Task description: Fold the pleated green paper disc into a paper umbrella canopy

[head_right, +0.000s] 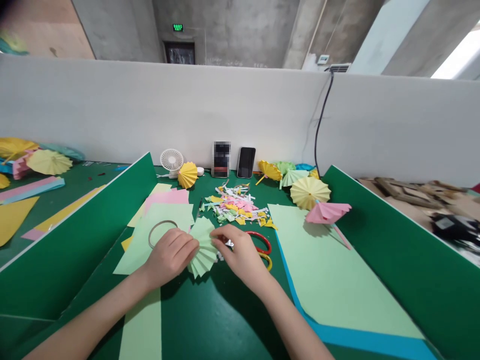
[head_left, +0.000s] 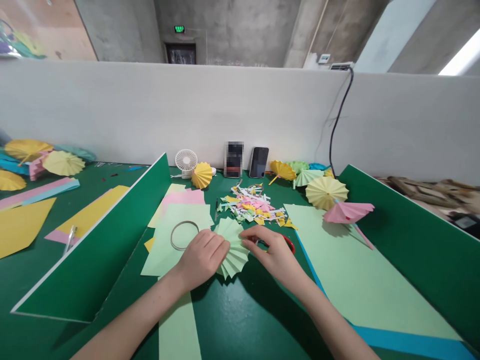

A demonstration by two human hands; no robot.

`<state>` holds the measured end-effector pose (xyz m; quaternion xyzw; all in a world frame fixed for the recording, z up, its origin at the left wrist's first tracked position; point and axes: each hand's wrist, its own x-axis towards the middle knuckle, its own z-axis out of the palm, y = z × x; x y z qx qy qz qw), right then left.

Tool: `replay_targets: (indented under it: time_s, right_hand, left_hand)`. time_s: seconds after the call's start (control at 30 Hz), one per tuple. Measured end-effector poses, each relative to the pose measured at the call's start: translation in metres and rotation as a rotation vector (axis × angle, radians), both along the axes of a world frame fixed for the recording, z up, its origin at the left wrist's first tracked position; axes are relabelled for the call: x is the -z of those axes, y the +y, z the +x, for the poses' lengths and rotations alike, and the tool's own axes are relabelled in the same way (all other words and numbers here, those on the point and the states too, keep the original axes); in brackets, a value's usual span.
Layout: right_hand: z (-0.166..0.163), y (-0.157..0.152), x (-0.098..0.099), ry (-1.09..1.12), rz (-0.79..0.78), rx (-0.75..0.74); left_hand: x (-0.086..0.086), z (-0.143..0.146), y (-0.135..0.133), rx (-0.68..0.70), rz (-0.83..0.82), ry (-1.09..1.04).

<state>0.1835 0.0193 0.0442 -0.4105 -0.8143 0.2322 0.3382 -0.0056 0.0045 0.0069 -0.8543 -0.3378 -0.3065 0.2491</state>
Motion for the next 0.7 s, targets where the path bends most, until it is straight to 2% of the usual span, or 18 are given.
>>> replay_targets:
  time_s: [0.17, 0.37, 0.7]
  right_hand:
    - [0.000, 0.002, 0.003, -0.124, 0.189, -0.040]
    - [-0.001, 0.001, 0.006, -0.299, 0.392, 0.017]
    - [-0.006, -0.007, 0.003, -0.309, 0.436, -0.027]
  left_hand:
    - [-0.001, 0.000, 0.000, 0.001, -0.014, -0.015]
    - [-0.008, 0.001, -0.001, 0.026, -0.062, -0.091]
    - [-0.012, 0.003, -0.004, 0.016, -0.194, -0.111]
